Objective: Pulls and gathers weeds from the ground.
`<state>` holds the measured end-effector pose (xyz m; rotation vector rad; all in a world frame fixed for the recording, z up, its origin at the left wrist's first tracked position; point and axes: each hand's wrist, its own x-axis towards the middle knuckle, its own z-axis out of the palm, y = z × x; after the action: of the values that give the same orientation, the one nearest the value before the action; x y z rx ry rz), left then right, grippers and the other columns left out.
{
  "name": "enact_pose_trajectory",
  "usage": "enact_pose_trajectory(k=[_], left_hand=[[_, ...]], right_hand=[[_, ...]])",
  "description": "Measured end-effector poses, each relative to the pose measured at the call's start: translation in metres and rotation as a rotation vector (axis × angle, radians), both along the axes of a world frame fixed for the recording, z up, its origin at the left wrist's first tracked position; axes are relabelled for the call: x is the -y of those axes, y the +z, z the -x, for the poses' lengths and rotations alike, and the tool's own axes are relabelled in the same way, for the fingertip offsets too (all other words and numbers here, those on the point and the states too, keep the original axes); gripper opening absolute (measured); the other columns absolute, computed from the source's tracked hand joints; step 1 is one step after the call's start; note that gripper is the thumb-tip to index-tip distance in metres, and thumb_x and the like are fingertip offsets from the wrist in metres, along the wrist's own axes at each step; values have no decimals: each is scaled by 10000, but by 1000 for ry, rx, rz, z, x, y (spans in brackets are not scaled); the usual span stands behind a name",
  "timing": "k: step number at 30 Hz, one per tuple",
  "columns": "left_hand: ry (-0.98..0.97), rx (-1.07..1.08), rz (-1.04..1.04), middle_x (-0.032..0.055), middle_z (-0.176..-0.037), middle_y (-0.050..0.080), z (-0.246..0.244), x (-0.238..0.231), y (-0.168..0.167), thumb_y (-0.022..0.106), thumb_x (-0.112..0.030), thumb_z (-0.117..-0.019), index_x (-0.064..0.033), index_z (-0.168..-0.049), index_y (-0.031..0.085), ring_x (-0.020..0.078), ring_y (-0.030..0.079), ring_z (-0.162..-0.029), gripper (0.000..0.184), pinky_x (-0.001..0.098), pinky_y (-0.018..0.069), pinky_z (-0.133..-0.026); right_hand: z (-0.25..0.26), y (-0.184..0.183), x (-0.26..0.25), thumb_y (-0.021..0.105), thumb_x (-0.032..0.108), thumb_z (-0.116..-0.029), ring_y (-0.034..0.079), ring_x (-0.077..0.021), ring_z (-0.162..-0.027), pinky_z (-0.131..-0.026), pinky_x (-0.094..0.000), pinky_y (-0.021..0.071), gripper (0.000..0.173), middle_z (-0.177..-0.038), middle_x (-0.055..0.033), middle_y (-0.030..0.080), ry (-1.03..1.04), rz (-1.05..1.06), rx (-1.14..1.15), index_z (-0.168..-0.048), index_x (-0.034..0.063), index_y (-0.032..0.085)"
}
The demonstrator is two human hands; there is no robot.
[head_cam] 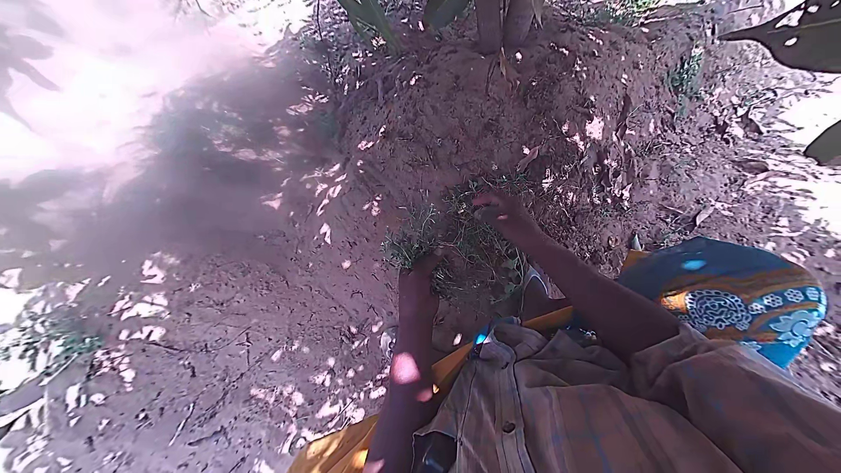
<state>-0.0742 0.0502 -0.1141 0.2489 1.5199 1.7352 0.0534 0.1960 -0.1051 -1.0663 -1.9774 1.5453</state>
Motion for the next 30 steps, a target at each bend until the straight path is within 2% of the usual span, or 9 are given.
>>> enact_pose_trajectory(k=[3, 6, 9, 15, 18, 22, 27, 28, 30], left_hand=[[9, 39, 11, 52, -828, 699, -1, -1, 0, 502, 38, -1011, -18, -1078, 570, 118, 690, -739, 111, 268, 590, -687], [11, 91, 49, 74, -850, 683, -2, -2, 2, 504, 29, -1010, -14, -1093, 562, 137, 685, -748, 110, 284, 588, -683], [8, 113, 61, 64, -892, 651, -5, -2, 4, 508, 39, -1001, -28, -1120, 542, 123, 667, -784, 141, 290, 582, -710], [-49, 87, 1, 8, -782, 650, -7, 3, 2, 481, 151, -923, -54, -1005, 530, 78, 654, -701, 227, 248, 578, -660], [-40, 59, 26, 10, -822, 634, -7, 3, 1, 504, 152, -922, -39, -1063, 518, 75, 642, -734, 238, 252, 572, -694], [24, 83, 2, 45, -836, 688, -4, -1, 0, 483, 96, -979, -24, -1074, 560, 111, 688, -743, 172, 264, 593, -690], [62, 115, -45, 61, -788, 710, 4, -2, -2, 425, 5, -1051, -22, -1029, 569, 126, 710, -717, 148, 268, 604, -675], [61, 128, -51, 67, -829, 716, 3, -2, -2, 428, -4, -1054, -20, -1065, 577, 134, 716, -748, 150, 276, 608, -694], [38, 160, -67, 80, -967, 722, 3, -1, -2, 406, 3, -1049, -19, -1156, 581, 155, 722, -860, 206, 297, 606, -755]], right_hand=[[1, 4, 6, 515, 63, -1035, 640, -189, -1028, -878, -357, 532, 268, -1231, -180, 647, 135, 136, -75, -1255, -42, 626], [5, 11, 23, 533, 53, -1032, 638, -160, -964, -847, -327, 538, 246, -1163, -165, 659, 265, 259, -102, -1230, -60, 627], [5, 13, 35, 592, 85, -1022, 619, -94, -810, -736, -252, 518, 188, -955, -99, 677, 277, 261, -125, -1150, -44, 641], [5, 12, 34, 643, 72, -989, 589, -113, -767, -709, -265, 515, 213, -955, -108, 634, 254, 249, -78, -1162, -45, 604], [6, 9, 35, 649, 77, -988, 581, -96, -745, -711, -252, 516, 213, -915, -98, 625, 249, 258, -77, -1147, -57, 602], [4, 9, 32, 605, 85, -1016, 606, -63, -657, -641, -210, 544, 108, -836, -50, 631, 57, 307, -177, -1074, -6, 595], [3, 6, 2, 559, 41, -1029, 597, -66, -613, -593, -221, 539, 187, -897, -84, 643, -270, 279, -184, -1172, -71, 604], [1, 3, -4, 546, 65, -1041, 632, -94, -677, -647, -247, 564, 224, -963, -107, 644, -287, 241, -139, -1215, -66, 601], [-3, -2, -12, 535, 134, -1063, 682, -237, -965, -856, -375, 571, 334, -1229, -221, 619, -283, 193, -33, -1324, -74, 546]])
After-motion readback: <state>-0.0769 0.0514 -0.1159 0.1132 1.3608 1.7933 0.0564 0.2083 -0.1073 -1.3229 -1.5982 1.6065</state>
